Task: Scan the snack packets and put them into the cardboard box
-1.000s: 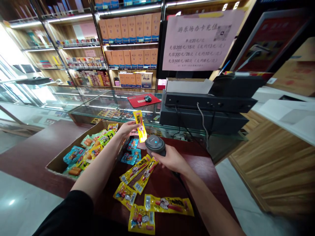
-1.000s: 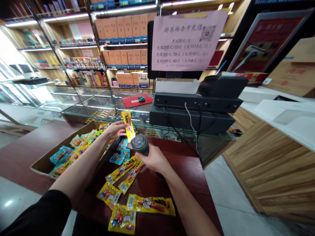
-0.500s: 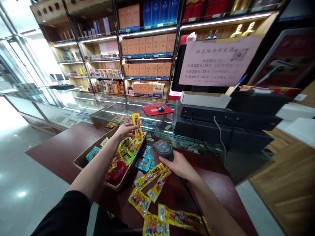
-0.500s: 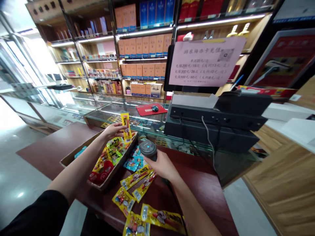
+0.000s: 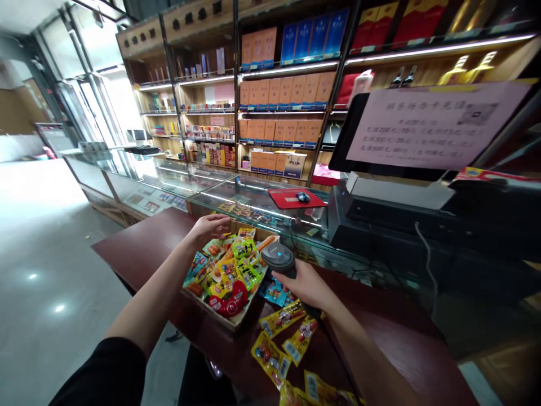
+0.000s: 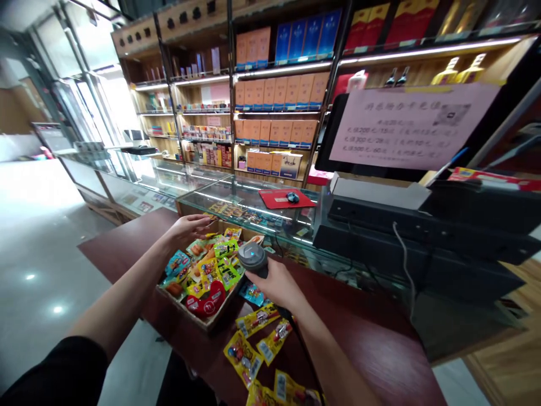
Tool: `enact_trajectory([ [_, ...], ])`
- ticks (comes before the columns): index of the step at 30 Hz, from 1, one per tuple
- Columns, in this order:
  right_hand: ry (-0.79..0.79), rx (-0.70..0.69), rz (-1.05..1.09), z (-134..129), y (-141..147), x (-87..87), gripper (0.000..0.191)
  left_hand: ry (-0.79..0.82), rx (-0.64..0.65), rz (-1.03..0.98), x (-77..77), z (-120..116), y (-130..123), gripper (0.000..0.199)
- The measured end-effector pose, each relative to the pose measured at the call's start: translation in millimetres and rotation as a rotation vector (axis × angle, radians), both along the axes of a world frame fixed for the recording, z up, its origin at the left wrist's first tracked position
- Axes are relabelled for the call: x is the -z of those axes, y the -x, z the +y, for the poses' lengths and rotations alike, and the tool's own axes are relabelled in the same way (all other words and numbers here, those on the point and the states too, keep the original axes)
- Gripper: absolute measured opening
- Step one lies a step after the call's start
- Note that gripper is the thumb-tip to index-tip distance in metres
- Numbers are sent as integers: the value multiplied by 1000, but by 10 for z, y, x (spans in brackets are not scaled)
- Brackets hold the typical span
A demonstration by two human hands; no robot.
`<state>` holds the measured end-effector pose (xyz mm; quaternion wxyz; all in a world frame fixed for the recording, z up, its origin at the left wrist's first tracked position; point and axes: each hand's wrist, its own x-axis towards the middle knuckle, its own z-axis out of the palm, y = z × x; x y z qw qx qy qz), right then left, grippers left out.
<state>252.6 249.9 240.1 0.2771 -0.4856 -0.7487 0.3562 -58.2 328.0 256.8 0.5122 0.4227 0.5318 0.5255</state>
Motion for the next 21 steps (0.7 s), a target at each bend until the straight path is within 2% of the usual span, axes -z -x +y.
enact_trajectory([
  [3, -15, 0, -4, -34, -44, -4, 32, 8, 49, 25, 61, 27, -118, 54],
  [6, -34, 42, -2, -67, -178, 17, 36, 20, 121, 51, 124, 71, -350, 53],
  [14, -160, 152, 11, -204, -811, 52, 40, 72, 323, 63, 244, 235, -1412, 50],
  [19, 64, 266, 62, -299, -1225, 151, 38, 85, 422, 118, 311, 289, -2064, 50],
  [21, 87, 298, 86, -314, -1351, 194, 36, 89, 465, 138, 345, 290, -2266, 49],
])
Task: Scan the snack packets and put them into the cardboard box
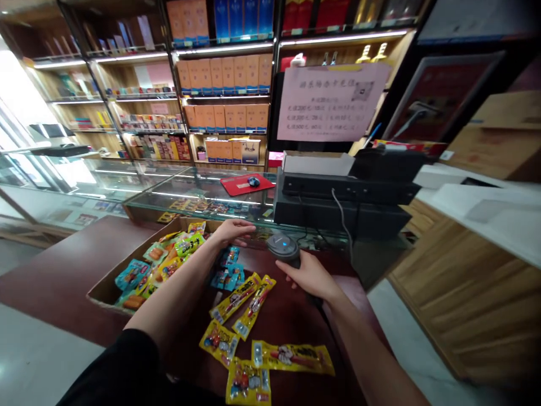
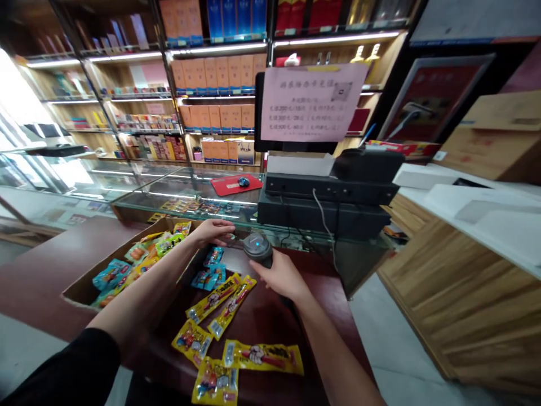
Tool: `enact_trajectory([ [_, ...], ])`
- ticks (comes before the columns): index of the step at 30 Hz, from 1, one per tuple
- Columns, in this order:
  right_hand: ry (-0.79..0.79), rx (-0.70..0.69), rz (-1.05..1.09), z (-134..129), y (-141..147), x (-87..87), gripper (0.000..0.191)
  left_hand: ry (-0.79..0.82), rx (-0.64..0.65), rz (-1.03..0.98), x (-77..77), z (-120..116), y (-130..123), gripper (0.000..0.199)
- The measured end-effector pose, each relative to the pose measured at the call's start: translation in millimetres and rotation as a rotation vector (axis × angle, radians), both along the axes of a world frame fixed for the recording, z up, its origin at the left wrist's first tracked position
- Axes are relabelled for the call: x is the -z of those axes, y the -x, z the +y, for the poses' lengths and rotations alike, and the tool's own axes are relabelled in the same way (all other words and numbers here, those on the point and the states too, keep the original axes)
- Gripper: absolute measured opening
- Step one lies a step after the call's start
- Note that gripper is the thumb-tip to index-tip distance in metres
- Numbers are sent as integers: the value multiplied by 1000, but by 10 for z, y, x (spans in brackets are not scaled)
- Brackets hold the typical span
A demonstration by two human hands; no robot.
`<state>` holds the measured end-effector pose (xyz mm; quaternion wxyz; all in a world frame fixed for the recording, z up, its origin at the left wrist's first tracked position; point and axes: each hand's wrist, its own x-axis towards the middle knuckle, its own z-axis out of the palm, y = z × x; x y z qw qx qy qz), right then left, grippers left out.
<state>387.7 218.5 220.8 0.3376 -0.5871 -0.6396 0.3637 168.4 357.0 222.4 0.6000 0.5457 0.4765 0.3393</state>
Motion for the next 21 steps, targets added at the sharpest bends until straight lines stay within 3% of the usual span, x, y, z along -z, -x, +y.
enact_trajectory([
  [4, 8, 47, 5, 10, -156, 42, 35, -4, 85, 19, 84, -15, -266, 50],
  [9, 32, 40, 9, 49, -223, 70, 37, -47, 137, 130, 222, -76, -386, 49],
  [16, 43, 47, -32, 77, -233, 99, 35, -51, 293, 373, 453, -132, -283, 42],
  [21, 66, 44, -65, 92, -205, 111, 34, -6, 540, 723, 481, -186, -165, 41],
])
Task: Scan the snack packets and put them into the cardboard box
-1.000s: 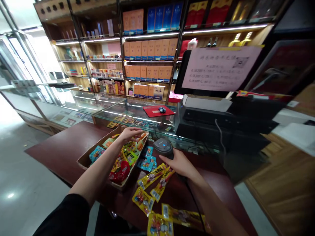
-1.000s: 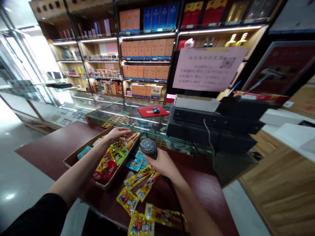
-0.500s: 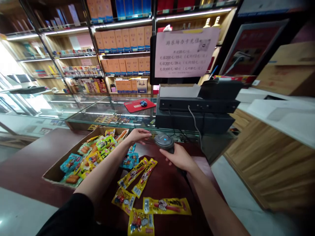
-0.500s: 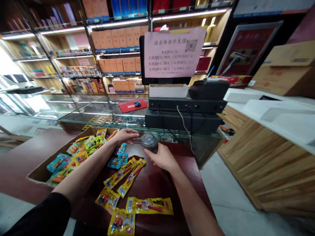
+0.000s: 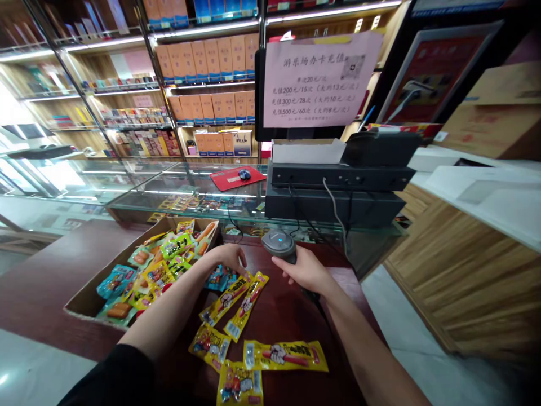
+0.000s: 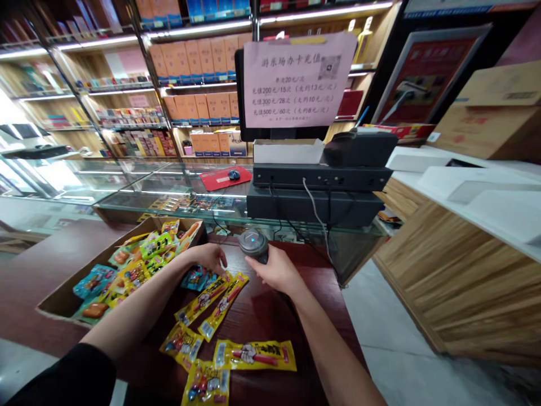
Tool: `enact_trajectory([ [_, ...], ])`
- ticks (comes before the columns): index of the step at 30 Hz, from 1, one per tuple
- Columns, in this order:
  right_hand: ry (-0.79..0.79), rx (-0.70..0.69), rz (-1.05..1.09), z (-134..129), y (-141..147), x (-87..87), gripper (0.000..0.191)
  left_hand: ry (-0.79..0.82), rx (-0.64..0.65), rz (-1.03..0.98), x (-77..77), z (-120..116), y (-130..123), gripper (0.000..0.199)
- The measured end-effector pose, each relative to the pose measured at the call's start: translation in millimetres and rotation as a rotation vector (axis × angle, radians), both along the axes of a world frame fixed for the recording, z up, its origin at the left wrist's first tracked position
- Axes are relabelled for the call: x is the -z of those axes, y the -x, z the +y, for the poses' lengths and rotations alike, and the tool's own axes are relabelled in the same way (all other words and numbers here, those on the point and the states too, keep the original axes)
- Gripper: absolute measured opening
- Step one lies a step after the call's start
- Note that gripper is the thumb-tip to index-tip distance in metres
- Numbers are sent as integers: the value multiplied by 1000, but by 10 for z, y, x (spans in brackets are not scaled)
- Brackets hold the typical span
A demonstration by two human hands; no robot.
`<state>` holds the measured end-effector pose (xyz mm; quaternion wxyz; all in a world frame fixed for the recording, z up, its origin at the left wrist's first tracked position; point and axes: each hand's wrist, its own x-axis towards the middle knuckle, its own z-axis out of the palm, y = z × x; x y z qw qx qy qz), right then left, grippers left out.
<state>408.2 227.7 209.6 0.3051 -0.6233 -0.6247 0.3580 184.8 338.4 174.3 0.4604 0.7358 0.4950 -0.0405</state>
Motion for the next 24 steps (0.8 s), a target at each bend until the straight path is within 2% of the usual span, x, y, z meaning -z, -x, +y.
enact_trajectory([
  [3, 4, -6, 3, 1, 14, 6, 34, -54, 148, 168, 30, -45, -33, 35],
  [7, 8, -16, 3, -10, 23, 17, 32, -162, 311, 216, 126, -39, -101, 34],
  [10, 15, -23, 5, -7, 33, 39, 31, -214, 328, 171, 155, 24, -75, 34],
  [12, 22, -34, 19, 4, 43, 56, 31, -186, 215, 27, 135, 77, -30, 33],
  [17, 32, -44, 30, 25, 64, 61, 29, 88, -305, -537, 28, 169, 23, 34],
  [22, 44, -27, 18, 23, 105, 57, 28, 340, -629, -927, -60, 227, -17, 16],
  [24, 46, -34, 15, 31, 135, 73, 28, 446, -741, -1018, -103, 258, -14, 18],
])
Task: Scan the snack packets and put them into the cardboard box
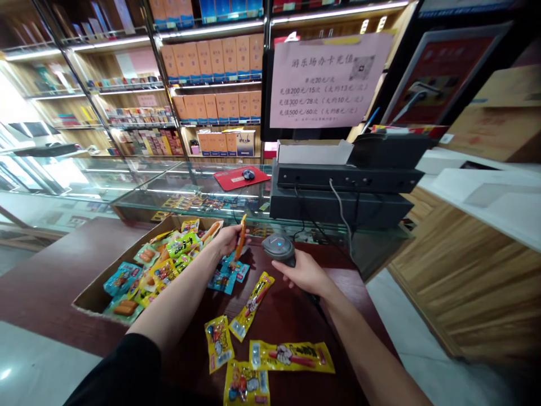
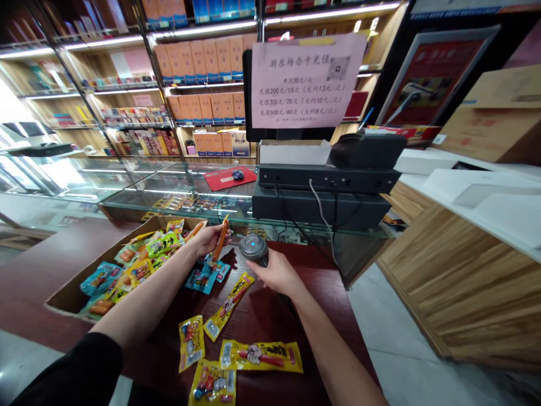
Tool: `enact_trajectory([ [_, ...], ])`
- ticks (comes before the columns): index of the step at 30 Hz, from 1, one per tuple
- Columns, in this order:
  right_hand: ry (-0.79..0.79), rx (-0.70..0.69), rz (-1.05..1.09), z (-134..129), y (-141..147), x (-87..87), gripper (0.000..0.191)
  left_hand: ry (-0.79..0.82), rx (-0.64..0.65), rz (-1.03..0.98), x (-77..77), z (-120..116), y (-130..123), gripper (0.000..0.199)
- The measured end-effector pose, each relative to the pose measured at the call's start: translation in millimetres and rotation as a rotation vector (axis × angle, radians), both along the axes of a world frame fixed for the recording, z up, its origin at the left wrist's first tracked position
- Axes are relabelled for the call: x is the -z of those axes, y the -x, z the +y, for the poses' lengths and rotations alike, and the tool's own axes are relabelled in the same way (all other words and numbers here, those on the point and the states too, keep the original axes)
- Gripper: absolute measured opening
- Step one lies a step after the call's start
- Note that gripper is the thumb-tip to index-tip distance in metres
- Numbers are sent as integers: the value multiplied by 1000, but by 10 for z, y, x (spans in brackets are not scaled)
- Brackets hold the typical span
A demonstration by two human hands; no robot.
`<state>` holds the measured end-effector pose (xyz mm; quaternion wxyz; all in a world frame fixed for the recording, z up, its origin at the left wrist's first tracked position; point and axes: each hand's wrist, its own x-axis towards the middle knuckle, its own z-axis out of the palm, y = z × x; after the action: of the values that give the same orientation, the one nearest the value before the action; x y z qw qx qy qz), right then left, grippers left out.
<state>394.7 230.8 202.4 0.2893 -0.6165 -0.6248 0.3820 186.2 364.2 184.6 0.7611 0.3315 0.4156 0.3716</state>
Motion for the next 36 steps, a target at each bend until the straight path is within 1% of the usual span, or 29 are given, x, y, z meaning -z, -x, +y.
enact_trajectory([
  [2, -1, -8, 9, 12, 36, 10, 29, 56, -7, -92, -48, 26, 17, 25],
  [4, -10, -21, 25, 21, 72, -8, 29, 52, 15, -158, -90, 39, 39, 23],
  [6, -27, -38, 44, 23, 102, -64, 30, 29, -8, -185, -114, 39, 53, 20],
  [8, -52, -32, 68, 17, 122, -146, 30, -28, -28, -178, -112, 32, 58, 24],
  [10, -76, -8, 96, 7, 130, -226, 31, -119, -51, -141, -84, 30, 56, 26],
  [13, -85, 22, 118, -2, 127, -282, 31, -229, -117, -59, -9, 49, 53, 27],
  [17, -67, 4, 106, 6, 116, -234, 32, -289, -163, 2, 72, 88, 70, 34],
  [20, -48, -8, 89, 19, 108, -182, 32, -267, -167, 0, 62, 87, 75, 34],
  [23, -37, -2, 83, 35, 95, -157, 32, -183, -140, -140, -9, 67, 67, 28],
  [26, -32, 3, 70, 46, 92, -152, 32, -62, -87, -334, -96, 54, 65, 33],
  [28, -29, -3, 60, 43, 104, -149, 31, -29, -58, -419, -142, 53, 72, 35],
  [29, -28, -13, 57, 38, 114, -145, 31, -31, -61, -445, -158, 54, 77, 31],
  [31, -28, -42, 62, 25, 144, -128, 31, -48, -103, -474, -175, 60, 86, 16],
  [33, -21, -78, 82, 10, 182, -98, 32, -71, -157, -473, -173, 69, 93, 8],
  [35, -19, -123, 111, -1, 223, -60, 33, -106, -209, -413, -155, 82, 98, 7],
  [36, -23, -147, 123, -4, 243, -38, 33, -140, -226, -368, -139, 90, 100, 10],
])
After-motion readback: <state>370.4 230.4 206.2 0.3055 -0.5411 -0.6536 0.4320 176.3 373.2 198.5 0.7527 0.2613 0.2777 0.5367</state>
